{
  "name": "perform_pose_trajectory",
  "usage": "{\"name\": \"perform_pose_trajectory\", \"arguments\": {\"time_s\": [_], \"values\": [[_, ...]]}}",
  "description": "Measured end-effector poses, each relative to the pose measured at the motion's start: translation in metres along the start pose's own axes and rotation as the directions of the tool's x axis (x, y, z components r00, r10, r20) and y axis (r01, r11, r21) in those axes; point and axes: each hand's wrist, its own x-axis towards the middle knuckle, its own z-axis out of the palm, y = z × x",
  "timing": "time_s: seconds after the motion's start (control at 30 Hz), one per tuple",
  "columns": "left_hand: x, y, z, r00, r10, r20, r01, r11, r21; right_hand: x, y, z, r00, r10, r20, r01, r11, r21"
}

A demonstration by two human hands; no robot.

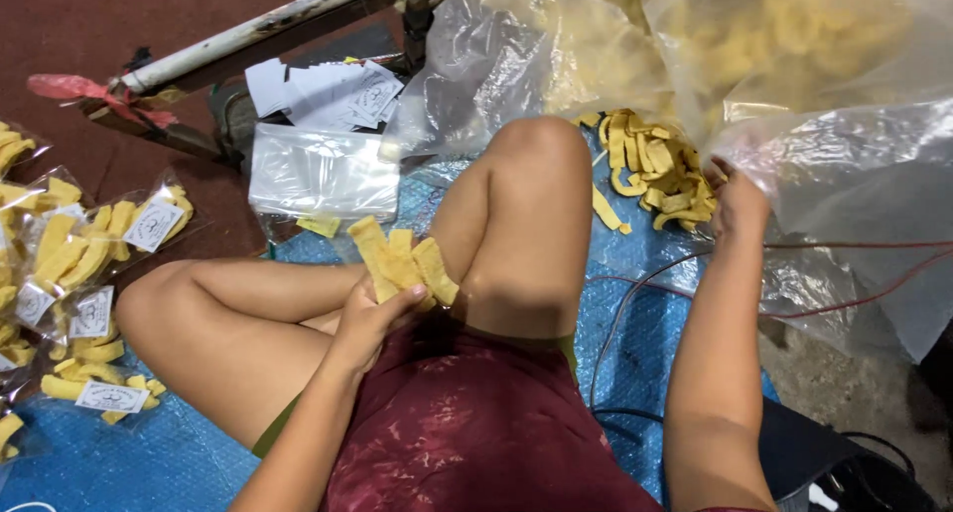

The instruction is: Filling small plastic bags with yellow snack pieces while sitting on the floor.

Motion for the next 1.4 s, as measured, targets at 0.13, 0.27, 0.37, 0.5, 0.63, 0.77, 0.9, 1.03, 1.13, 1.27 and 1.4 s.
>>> {"name": "perform_pose_trajectory", "arguments": {"time_s": [0.13,0.27,0.37,0.5,0.63,0.77,0.9,1.03,1.13,1.27,1.4], "values": [[-0.01,0.013,0.006,1.0,0.015,-0.018,-0.015,1.0,-0.009,-0.014,0.029,0.009,0.992,0.122,0.02,-0.106,0.921,-0.376],[-0.01,0.015,0.01,0.999,0.032,-0.013,-0.033,0.999,-0.037,-0.031,0.045,0.023,0.964,0.265,-0.01,-0.176,0.614,-0.77],[0.002,-0.009,-0.004,1.0,0.014,-0.01,-0.014,0.999,-0.032,-0.055,0.052,0.038,0.934,0.351,-0.062,-0.18,0.312,-0.933],[0.0,-0.005,-0.001,1.0,0.028,-0.013,-0.028,0.999,-0.023,-0.113,0.049,0.075,0.99,0.141,-0.009,-0.089,0.574,-0.814],[-0.005,0.002,0.001,1.0,0.018,-0.016,-0.019,0.999,-0.042,-0.142,0.044,0.059,0.98,-0.169,-0.106,0.075,0.804,-0.59],[-0.012,0.017,0.008,1.0,0.019,-0.021,-0.02,0.998,-0.059,-0.117,0.105,0.001,0.58,-0.655,-0.484,0.061,0.627,-0.776],[-0.006,0.002,0.0,0.999,0.007,-0.038,-0.009,0.999,-0.046,-0.104,0.131,-0.036,0.396,-0.908,0.138,0.017,-0.143,-0.99],[-0.008,0.001,0.002,0.999,-0.002,-0.039,0.0,0.999,-0.039,-0.098,0.123,-0.004,0.904,-0.018,-0.426,-0.376,0.439,-0.816],[-0.018,0.017,0.012,0.999,-0.001,-0.043,0.0,1.0,-0.03,-0.094,0.138,-0.002,0.96,0.089,-0.264,-0.279,0.303,-0.912],[-0.017,0.018,0.009,0.998,0.011,-0.054,-0.013,0.999,-0.045,-0.104,0.121,0.017,0.847,0.116,-0.518,-0.488,0.556,-0.673],[-0.005,0.002,-0.003,0.999,0.02,-0.043,-0.022,0.999,-0.048,-0.173,0.025,0.082,0.896,-0.429,-0.111,0.129,0.491,-0.861]]}}
